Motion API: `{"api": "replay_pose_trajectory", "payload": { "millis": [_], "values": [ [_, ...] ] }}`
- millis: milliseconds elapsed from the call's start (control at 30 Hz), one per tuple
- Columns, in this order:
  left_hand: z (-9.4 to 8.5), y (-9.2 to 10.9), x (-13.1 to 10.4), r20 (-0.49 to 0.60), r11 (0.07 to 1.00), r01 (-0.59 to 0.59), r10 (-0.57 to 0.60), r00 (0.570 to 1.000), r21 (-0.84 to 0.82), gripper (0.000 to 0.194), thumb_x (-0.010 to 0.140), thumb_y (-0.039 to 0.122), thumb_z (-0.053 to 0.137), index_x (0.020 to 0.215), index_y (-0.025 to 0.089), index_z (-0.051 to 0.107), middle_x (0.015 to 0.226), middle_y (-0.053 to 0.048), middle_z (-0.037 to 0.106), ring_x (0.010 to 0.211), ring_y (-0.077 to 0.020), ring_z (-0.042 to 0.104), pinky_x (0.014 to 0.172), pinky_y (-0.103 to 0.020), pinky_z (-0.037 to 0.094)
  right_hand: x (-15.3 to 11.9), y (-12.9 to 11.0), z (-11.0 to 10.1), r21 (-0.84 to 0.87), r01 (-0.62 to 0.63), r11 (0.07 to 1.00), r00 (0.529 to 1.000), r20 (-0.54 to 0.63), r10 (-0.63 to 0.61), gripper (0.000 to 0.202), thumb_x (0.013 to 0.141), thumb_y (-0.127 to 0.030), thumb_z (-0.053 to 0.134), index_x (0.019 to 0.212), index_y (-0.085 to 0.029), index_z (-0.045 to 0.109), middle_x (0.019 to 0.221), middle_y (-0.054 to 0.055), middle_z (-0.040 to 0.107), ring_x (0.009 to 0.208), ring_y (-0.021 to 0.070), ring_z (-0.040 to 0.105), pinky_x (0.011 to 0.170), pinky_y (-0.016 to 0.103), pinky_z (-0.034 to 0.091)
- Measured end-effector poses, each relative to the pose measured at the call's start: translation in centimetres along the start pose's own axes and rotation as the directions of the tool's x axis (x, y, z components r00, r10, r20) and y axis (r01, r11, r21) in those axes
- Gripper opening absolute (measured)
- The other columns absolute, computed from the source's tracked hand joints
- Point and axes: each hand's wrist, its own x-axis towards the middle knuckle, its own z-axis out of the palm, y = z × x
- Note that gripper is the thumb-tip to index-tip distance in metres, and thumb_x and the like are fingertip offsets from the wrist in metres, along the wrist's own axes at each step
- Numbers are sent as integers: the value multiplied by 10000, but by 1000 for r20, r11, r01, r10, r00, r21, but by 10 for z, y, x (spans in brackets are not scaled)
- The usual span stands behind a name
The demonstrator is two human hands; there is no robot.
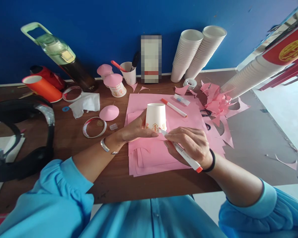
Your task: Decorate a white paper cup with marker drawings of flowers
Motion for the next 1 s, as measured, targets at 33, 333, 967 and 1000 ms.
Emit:
{"api": "replay_pose_trajectory", "payload": {
  "millis": [33,333,967,1000],
  "values": [
    [0,0,0,0,1000,-1,1,1000,1,846,761,377,928,1498,280,525,1303,-121,667,1169,-296,650,870,-373,559,0,0,0,3,-1,1000,1000,2,1,178,926,-67,707,1009,-195,615,767,18,752,630,158,735,574,265,599],
    [-2,4,-2,28,999,23,-24,999,45,759,786,368,904,1453,251,561,1254,-117,685,1086,-264,668,887,-384,552,-1,-4,0,34,-12,999,999,39,11,153,937,-82,694,983,-195,601,730,1,730,599,145,714,565,257,578],
    [-1,5,-1,5,998,42,-42,999,56,843,757,412,923,1493,270,537,1280,-114,666,1062,-270,662,887,-411,546,1,0,0,14,-18,1000,1000,-26,18,238,895,-48,689,1049,-210,607,779,8,760,621,158,732,586,269,612],
    [-1,5,-1,0,998,45,-46,999,52,848,753,412,926,1493,268,537,1264,-112,668,1057,-270,663,888,-413,547,0,0,0,12,-21,1000,1000,-21,21,244,893,-49,683,1057,-214,607,784,6,763,629,159,736,592,271,614]
  ]
}}
